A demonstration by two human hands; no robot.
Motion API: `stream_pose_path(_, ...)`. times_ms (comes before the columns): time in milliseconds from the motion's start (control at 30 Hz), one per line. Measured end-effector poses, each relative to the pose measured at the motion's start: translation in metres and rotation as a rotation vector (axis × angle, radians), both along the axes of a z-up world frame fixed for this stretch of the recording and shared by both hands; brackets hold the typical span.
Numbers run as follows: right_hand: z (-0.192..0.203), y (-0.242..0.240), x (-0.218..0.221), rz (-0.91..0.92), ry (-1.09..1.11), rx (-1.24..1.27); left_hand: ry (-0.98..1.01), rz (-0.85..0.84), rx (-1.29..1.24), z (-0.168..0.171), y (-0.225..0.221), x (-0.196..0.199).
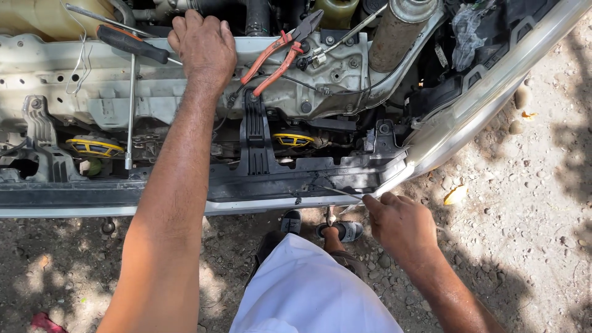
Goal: Repairing the electrical wiring and headlight components in the engine bay of a car.
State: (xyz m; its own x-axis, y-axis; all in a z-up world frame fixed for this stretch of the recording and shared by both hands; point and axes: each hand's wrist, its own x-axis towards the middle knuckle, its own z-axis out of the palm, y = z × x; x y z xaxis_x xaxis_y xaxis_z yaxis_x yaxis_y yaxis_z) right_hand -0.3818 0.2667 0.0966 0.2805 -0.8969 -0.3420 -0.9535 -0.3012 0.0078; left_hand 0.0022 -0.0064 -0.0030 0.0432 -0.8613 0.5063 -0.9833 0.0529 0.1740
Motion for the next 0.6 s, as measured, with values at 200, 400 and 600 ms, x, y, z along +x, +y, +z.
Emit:
stream_pose_path(200, 0.018, 0.005, 0.027, 0.065, 0.047, -0.028, 0.032, -0.006, 0.021, 0.003, 0.001, -0.002)
stream_pose_path(400, 0.037, 0.006, 0.057, 0.062, 0.105, 0.03, 0.023, -0.023, 0.001, -0.01, -0.004, 0.003)
stream_pose_path(600, 0.041, 0.013, 0.078, 0.013, 0.115, 0.011, 0.01, -0.026, -0.02, -0.019, -0.007, 0.005)
